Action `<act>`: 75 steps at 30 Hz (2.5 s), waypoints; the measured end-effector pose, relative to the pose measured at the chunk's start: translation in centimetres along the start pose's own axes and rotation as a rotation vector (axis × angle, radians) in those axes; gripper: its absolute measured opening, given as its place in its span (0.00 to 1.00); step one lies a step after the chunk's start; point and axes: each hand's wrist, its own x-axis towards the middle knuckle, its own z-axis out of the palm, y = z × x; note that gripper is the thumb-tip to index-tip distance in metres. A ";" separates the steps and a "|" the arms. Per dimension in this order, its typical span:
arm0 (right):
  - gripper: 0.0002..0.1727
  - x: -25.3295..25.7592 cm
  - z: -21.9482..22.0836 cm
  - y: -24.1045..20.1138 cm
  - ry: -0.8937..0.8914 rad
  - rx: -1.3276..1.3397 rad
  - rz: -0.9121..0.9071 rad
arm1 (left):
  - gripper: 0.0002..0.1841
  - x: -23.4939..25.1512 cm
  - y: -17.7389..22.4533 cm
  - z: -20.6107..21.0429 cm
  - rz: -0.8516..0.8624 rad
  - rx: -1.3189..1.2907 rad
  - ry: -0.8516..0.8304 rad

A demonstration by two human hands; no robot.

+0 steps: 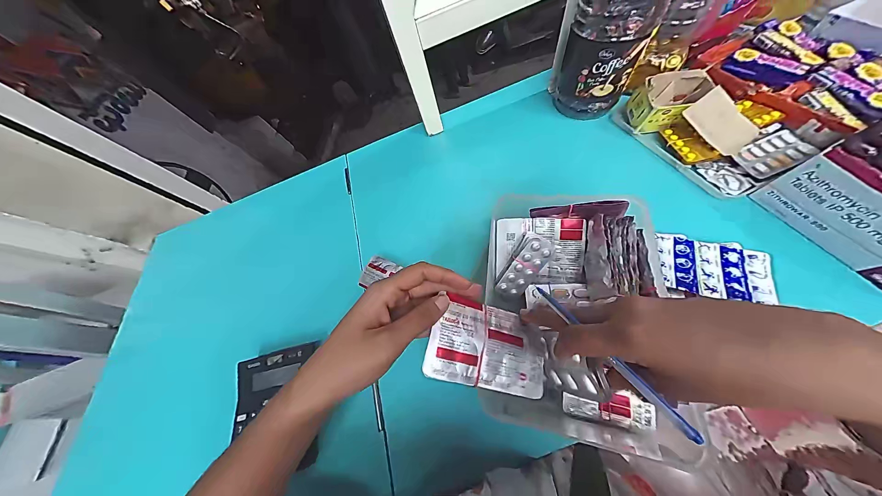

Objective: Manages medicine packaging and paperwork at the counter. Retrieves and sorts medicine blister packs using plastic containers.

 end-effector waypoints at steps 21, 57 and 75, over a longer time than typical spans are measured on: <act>0.11 -0.8 1.5 -0.2 0.189 -0.070 -0.070 | 0.14 -2.5 -0.1 -0.4 0.207 -0.073 -0.001; 0.16 -3.3 1.4 0.2 0.857 0.690 0.350 | 0.14 -3.5 0.1 -7.0 0.059 0.607 0.356; 0.14 -2.6 1.7 -0.6 0.896 0.501 0.333 | 0.12 4.4 3.0 3.3 -0.773 1.364 -0.218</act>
